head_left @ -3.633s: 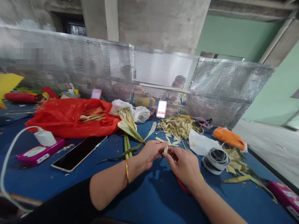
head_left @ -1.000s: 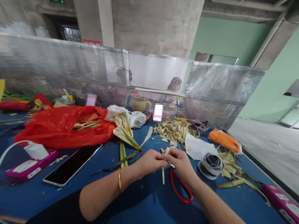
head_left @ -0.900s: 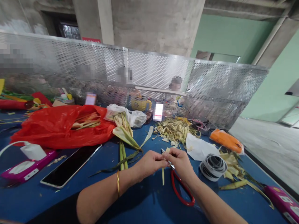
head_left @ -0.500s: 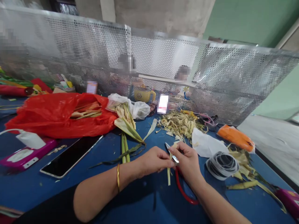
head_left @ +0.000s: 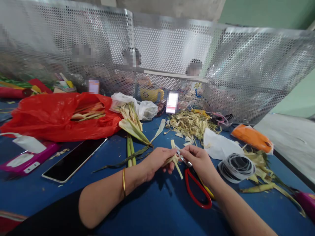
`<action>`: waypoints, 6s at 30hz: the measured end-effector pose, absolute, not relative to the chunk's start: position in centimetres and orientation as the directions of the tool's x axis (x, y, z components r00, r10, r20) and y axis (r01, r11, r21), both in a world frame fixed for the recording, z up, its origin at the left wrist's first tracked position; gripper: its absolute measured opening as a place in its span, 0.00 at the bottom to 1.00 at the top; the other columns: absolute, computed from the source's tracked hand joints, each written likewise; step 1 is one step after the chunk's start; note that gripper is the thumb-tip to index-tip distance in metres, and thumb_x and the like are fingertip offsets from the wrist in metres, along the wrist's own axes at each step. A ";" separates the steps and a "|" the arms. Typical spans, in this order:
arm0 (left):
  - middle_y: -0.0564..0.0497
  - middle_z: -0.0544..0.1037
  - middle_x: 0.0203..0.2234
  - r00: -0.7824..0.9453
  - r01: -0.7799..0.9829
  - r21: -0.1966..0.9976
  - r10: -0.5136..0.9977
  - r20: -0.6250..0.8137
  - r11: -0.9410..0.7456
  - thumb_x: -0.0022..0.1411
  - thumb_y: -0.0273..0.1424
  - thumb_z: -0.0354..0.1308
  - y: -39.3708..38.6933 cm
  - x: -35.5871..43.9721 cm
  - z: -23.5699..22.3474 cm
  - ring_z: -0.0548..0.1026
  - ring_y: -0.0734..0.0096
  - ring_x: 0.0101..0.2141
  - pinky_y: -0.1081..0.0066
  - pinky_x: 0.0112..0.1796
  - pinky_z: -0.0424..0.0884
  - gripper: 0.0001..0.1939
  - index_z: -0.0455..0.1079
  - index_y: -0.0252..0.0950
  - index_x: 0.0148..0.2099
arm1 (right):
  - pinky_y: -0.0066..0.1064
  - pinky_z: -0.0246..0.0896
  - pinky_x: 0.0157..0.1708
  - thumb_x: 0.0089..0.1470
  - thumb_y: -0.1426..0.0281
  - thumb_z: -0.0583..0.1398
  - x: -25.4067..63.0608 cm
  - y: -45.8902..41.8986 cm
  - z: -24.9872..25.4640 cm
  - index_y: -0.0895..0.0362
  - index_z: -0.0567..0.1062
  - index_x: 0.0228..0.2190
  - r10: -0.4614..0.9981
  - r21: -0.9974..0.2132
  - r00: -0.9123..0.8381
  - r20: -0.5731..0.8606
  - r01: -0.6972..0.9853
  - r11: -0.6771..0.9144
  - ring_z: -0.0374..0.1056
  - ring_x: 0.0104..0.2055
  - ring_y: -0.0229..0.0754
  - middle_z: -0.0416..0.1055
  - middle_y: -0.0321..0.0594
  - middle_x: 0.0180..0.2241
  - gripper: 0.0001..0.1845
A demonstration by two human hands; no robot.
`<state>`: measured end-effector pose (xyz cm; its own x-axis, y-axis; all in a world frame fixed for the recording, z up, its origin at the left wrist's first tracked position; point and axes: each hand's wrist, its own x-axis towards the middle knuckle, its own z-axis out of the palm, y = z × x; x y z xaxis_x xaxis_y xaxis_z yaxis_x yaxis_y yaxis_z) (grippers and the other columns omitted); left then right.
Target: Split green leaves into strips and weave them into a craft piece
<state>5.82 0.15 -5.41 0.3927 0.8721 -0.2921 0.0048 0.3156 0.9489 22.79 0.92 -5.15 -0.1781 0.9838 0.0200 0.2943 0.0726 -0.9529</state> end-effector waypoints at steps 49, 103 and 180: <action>0.50 0.77 0.21 0.213 -0.249 0.901 0.928 -0.306 0.355 0.47 0.35 0.67 0.3 5.7 -4.6 0.74 0.73 0.22 0.73 0.28 0.68 0.17 0.72 0.30 0.39 | 0.35 0.54 0.40 0.63 0.68 0.52 22.2 -0.7 -4.8 0.56 0.74 0.31 0.720 -0.180 -0.398 0.569 0.794 0.581 0.67 0.35 0.42 0.72 0.40 0.29 0.12; 0.52 0.72 0.17 0.425 -0.002 0.953 0.863 -0.274 0.304 0.54 0.55 0.52 -0.3 6.0 -4.9 0.64 0.78 0.16 0.75 0.23 0.59 0.30 0.73 0.31 0.34 | 0.27 0.57 0.26 0.45 0.51 0.64 22.9 0.6 -4.6 0.58 0.73 0.27 0.999 -0.994 -0.044 0.030 0.101 0.034 0.61 0.23 0.35 0.68 0.33 0.22 0.21; 0.57 0.68 0.15 0.491 -0.140 0.897 0.816 -0.304 0.419 0.48 0.42 0.66 0.3 5.3 -4.9 0.63 0.81 0.16 0.77 0.20 0.55 0.18 0.72 0.31 0.31 | 0.30 0.60 0.33 0.52 0.55 0.59 21.9 -0.3 -5.3 0.57 0.72 0.24 0.987 -0.985 -0.073 0.143 0.085 0.149 0.64 0.29 0.39 0.70 0.36 0.23 0.18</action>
<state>5.34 0.29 -4.88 0.4910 0.8163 -0.3043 -0.1404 0.4189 0.8971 21.87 -0.27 -5.30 -0.0726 0.9870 0.1434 0.0846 0.1494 -0.9852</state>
